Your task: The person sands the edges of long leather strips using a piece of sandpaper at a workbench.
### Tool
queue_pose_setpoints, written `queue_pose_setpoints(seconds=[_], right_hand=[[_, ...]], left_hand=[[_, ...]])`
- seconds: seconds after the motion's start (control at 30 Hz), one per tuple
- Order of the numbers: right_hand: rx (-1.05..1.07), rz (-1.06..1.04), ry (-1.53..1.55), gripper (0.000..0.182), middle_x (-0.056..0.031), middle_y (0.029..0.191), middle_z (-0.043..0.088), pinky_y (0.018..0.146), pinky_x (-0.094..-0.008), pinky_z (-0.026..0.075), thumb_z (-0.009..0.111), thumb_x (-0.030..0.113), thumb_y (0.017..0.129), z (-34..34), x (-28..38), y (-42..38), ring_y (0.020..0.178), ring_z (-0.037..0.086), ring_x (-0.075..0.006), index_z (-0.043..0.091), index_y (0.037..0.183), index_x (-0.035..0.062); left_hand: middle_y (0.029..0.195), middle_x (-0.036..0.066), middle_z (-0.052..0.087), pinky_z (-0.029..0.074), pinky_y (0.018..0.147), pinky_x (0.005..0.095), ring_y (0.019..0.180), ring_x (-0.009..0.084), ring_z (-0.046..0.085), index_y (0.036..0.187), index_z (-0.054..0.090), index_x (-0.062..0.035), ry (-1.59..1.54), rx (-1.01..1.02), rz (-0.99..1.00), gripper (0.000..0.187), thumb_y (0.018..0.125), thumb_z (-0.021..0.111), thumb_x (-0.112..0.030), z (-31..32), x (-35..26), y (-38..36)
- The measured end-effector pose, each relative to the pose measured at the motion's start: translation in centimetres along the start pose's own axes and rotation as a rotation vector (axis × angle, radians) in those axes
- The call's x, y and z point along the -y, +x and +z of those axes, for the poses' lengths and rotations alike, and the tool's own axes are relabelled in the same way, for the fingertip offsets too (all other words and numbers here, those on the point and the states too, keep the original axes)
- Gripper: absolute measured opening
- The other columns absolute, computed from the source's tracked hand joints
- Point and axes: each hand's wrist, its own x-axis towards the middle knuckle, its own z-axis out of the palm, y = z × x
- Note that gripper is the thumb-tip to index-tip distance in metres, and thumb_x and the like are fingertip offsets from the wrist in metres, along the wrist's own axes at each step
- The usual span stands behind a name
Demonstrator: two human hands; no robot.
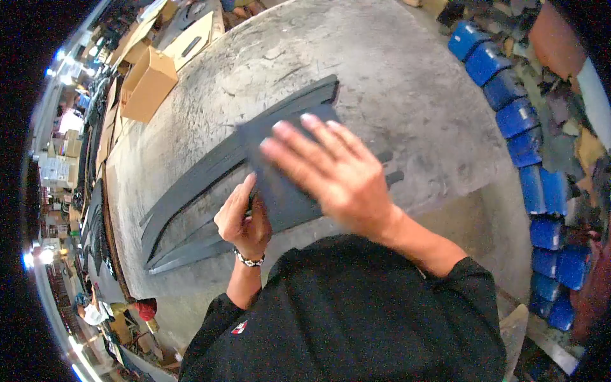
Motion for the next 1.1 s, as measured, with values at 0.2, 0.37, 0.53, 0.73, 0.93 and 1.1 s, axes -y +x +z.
queue_pose_setpoints(seconds=[0.2,0.37,0.53,0.73,0.93,1.1], right_hand=[[0.154,0.632,0.31,0.047,-0.0158,0.132,0.076,0.102,-0.0438,0.055,0.061,0.005,0.097,3.5,-4.6,-2.8,0.119,0.071,-0.0393,0.067,0.144,0.006],[-0.503,1.324,1.425,0.051,-0.0171,0.143,0.067,0.109,-0.045,0.055,0.065,0.011,0.1,1.6,-7.2,-7.1,0.13,0.067,-0.0311,0.055,0.149,-0.0035],[-0.464,1.163,1.796,0.095,-0.029,0.156,0.051,0.124,-0.056,0.042,0.067,0.01,0.075,0.8,-5.0,-8.1,0.146,0.051,-0.0467,0.035,0.165,0.0015],[-0.443,0.901,1.937,0.106,-0.0239,0.169,0.036,0.123,-0.0706,0.034,0.077,0.032,0.076,0.0,-4.6,-6.5,0.155,0.034,-0.0523,0.031,0.169,0.0135],[-0.512,0.783,2.252,0.112,-0.0159,0.179,0.023,0.12,-0.0833,0.022,0.078,0.067,0.081,-0.6,-3.1,-1.7,0.159,0.028,-0.0519,0.025,0.173,0.0304],[-0.484,0.85,2.587,0.108,-0.0165,0.178,0.026,0.12,-0.0831,0.021,0.072,0.072,0.085,3.8,-1.5,-2.7,0.159,0.028,-0.0514,0.026,0.173,0.0298]], left_hand=[[0.1,0.018,0.081,0.061,0.074,0.0316,0.084,0.0273,0.081,0.116,0.076,0.0036,-0.17,0.063,-0.239,0.02,0.096,0.074,0.003,-0.3,-0.3,-0.1],[0.104,0.011,0.074,0.052,0.079,0.0286,0.084,0.0162,0.065,0.126,0.071,0.0013,-0.041,0.087,-0.278,0.023,0.108,0.066,-0.012,-2.3,1.0,2.3],[0.102,0.0,0.059,0.041,0.081,0.0248,0.085,0.0076,0.046,0.14,0.061,0.0033,-0.212,0.066,-0.383,0.046,0.108,0.065,-0.031,-2.8,1.8,4.3],[0.116,0.001,0.055,0.041,0.076,0.0212,0.086,0.0063,0.045,0.149,0.056,0.0008,-0.663,0.082,-0.345,0.054,0.111,0.061,-0.037,-1.7,4.2,4.8],[0.093,-0.004,0.055,0.039,0.069,0.0209,0.079,0.0051,0.044,0.151,0.058,0.001,-0.643,0.152,-0.474,0.06,0.117,0.047,-0.047,-1.9,2.3,5.1],[0.09,-0.002,0.06,0.038,0.063,0.0216,0.07,0.004,0.044,0.143,0.061,0.0075,-0.572,0.267,-0.551,0.066,0.117,0.041,-0.05,-2.2,0.3,5.5]])
